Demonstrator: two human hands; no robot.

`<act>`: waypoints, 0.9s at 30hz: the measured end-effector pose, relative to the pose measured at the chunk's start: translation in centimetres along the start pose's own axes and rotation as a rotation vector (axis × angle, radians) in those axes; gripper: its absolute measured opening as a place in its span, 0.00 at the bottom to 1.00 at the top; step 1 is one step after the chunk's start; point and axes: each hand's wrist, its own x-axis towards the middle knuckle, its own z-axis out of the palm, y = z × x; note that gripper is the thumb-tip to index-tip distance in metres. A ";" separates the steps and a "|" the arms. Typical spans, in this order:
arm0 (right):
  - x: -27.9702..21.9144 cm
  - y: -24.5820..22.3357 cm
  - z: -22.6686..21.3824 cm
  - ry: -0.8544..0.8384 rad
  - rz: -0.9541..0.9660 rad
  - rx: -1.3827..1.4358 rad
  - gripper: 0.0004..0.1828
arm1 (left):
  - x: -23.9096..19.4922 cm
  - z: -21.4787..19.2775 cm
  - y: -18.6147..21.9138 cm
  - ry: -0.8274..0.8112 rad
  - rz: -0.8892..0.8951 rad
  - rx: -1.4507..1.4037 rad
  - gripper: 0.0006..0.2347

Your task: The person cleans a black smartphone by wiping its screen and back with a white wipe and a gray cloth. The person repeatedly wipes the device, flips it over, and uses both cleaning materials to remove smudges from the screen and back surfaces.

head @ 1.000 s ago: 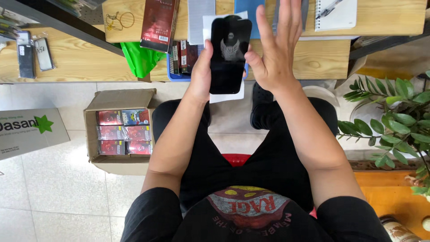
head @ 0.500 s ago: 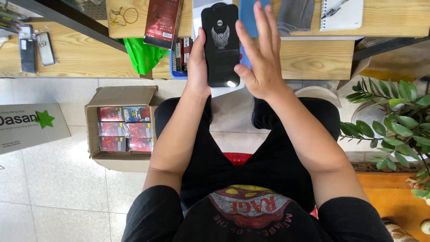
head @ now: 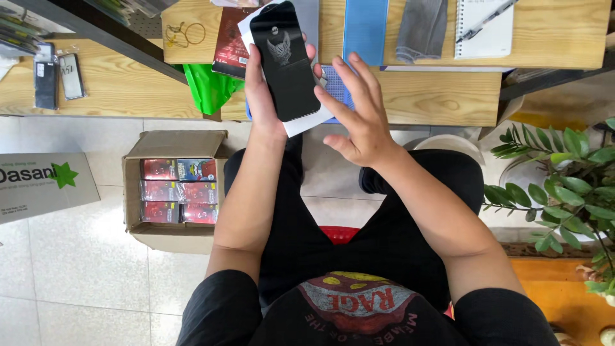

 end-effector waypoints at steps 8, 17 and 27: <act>0.5 -0.1 -0.7 0.033 -0.101 -0.037 0.38 | 1.0 -1.8 -0.1 -0.072 0.073 -0.149 0.30; 0.5 0.5 -1.1 0.030 -0.153 -0.070 0.35 | 0.7 -1.5 -0.4 -0.022 0.107 -0.133 0.27; 0.0 0.5 0.2 -0.094 -0.199 -0.173 0.35 | 1.3 -1.8 -2.2 0.050 0.243 0.073 0.24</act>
